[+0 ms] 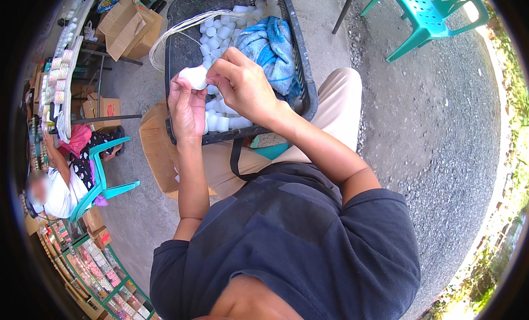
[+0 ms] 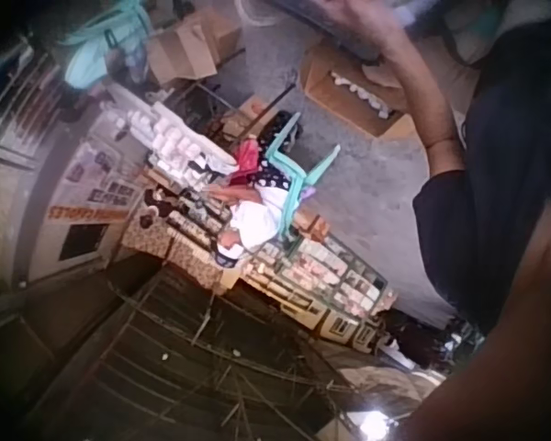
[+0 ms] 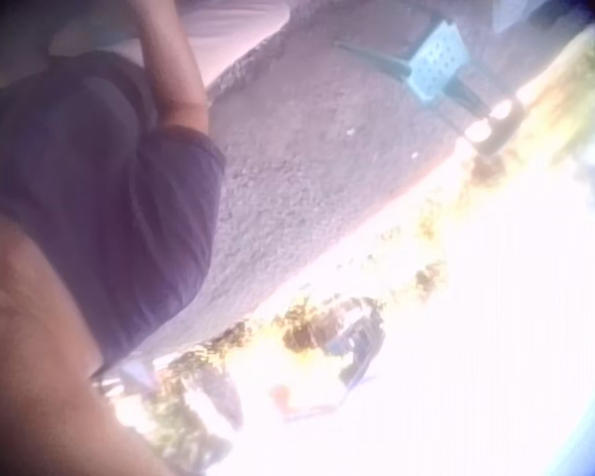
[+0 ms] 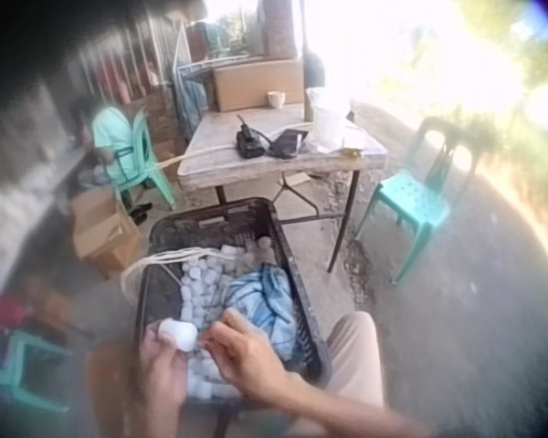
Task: The person sits and repeatedly picks small white cylindrical objects from a basket, threads a white string through them, and uses scissors to cut the string. The person also wipes the objects with a blue cloth and places the finished items back into the basket.
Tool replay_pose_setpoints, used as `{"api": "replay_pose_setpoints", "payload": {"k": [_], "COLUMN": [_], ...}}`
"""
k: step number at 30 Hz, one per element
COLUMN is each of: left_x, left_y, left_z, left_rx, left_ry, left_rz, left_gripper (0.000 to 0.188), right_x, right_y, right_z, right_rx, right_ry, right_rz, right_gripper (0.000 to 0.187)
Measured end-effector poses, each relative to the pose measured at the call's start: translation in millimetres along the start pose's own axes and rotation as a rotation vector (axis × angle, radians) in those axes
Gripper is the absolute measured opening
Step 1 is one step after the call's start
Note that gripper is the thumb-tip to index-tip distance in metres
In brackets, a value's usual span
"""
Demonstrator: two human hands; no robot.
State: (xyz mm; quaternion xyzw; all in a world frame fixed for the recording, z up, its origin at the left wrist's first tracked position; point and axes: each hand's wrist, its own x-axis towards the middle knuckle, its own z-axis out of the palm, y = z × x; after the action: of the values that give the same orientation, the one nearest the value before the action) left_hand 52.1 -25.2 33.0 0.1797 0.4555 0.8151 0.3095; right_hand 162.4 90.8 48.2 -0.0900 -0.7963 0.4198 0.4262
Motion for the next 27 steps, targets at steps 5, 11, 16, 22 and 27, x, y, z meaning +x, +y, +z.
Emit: {"api": "replay_pose_setpoints", "payload": {"k": [5, 11, 16, 22, 27], "left_x": [-0.3, -7.6, -2.3, 0.9, 1.4], "left_y": [-8.6, -11.3, -11.0, -4.3, 10.6], "left_z": [-4.5, 8.6, 8.0, 3.9, 10.0], "left_rx": [-0.003, -0.075, -0.038, 0.316, 0.576], "left_ry": [0.015, 0.003, -0.077, -0.164, -0.235], "left_rz": [0.006, 0.023, 0.057, 0.063, 0.054], "left_gripper": [0.043, 0.045, 0.046, 0.047, 0.045], "right_x": [-7.7, -5.9, -9.3, 17.8, 49.6], "right_y": [-0.6, 3.4, 6.4, 12.0, 9.4], "right_z": [3.2, 3.2, -7.6, -31.8, -33.3], "right_rx": [-0.069, 0.088, 0.174, 0.011, -0.334], "right_ry": [-0.011, -0.063, -0.112, -0.349, -0.457], "right_rz": [0.054, 0.145, 0.356, 0.059, -0.329], "right_gripper": [0.015, 0.021, 0.023, 0.025, 0.017]}}
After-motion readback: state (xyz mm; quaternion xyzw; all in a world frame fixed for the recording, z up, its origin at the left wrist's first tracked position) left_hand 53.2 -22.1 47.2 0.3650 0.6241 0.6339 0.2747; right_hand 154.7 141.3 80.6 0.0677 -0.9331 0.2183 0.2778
